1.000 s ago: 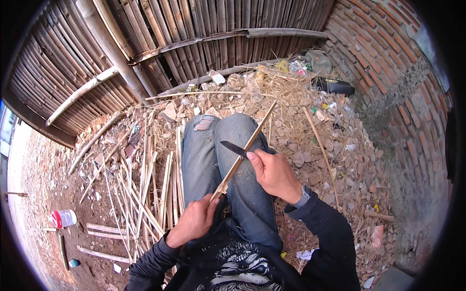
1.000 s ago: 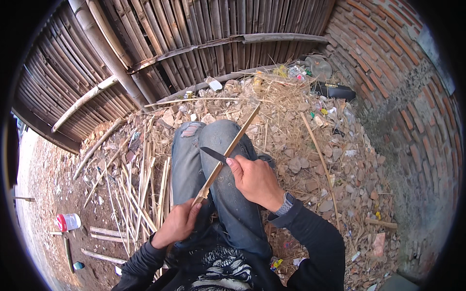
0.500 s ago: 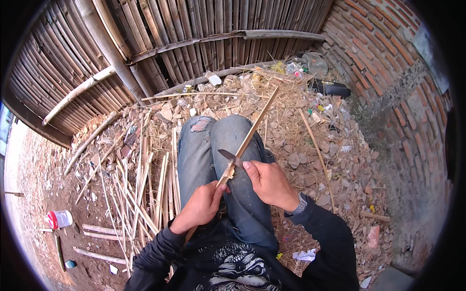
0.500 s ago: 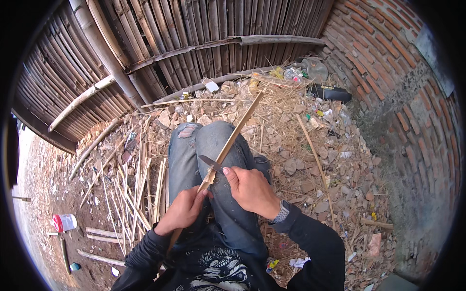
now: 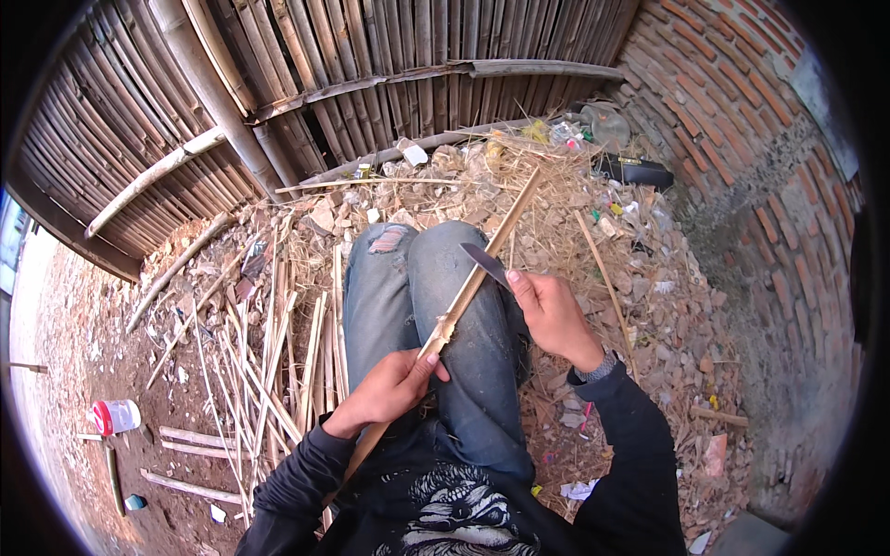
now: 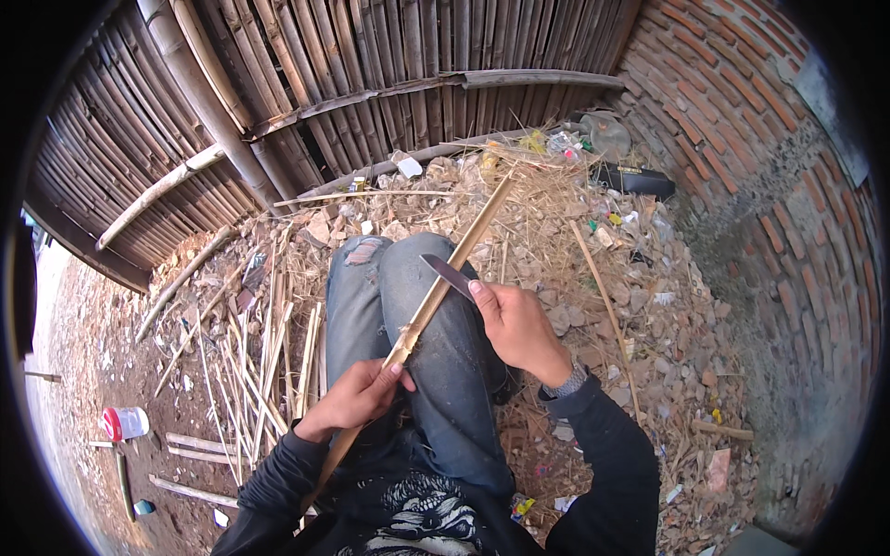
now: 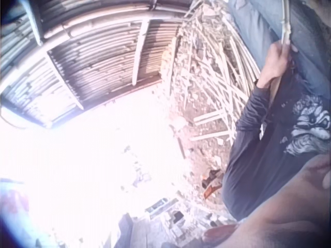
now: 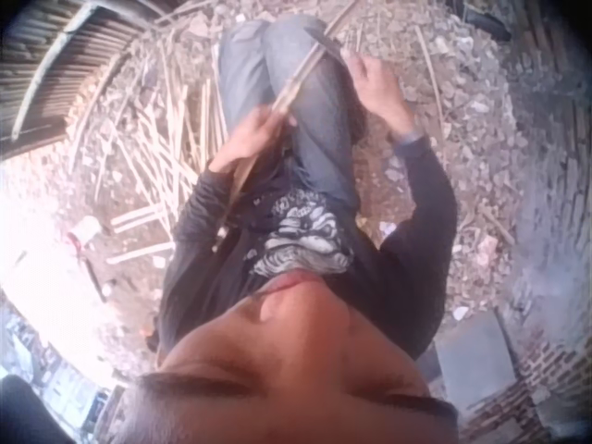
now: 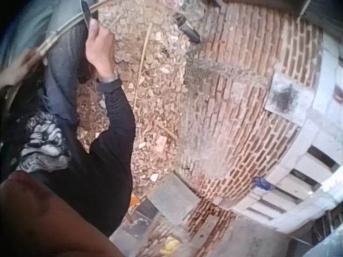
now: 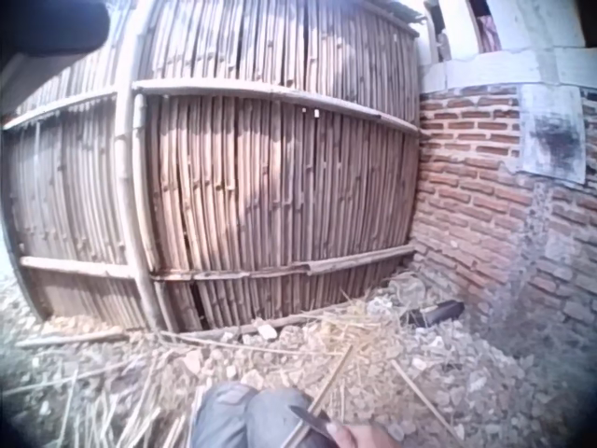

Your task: The person uses a small knife to shave and smooth the edges of a thin bamboo strip while sitting on a stool.

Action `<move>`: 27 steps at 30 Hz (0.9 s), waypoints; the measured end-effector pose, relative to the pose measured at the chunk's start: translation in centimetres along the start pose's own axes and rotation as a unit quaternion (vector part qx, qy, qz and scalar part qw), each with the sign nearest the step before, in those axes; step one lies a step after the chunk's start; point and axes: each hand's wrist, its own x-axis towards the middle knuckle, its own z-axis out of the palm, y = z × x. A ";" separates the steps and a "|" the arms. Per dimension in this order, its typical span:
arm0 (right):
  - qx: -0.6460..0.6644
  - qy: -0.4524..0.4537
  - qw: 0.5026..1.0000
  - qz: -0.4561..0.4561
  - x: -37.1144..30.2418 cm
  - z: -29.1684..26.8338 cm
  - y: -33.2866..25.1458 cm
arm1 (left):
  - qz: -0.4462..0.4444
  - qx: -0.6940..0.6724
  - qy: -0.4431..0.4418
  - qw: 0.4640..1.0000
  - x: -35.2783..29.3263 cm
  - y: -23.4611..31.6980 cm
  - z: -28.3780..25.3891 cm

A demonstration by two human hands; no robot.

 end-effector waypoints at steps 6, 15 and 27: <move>-0.076 0.049 0.995 -0.033 -0.1 2.0 -0.2 | -0.036 -0.065 -0.001 0.997 1.4 1.4 0.0; 0.126 -0.231 0.959 0.101 -1.7 1.4 1.6 | -0.049 -0.145 -0.050 0.987 1.6 0.4 0.8; -0.012 -0.048 0.997 -0.058 -0.3 1.8 -4.7 | 0.031 0.340 0.191 0.920 0.8 2.2 3.5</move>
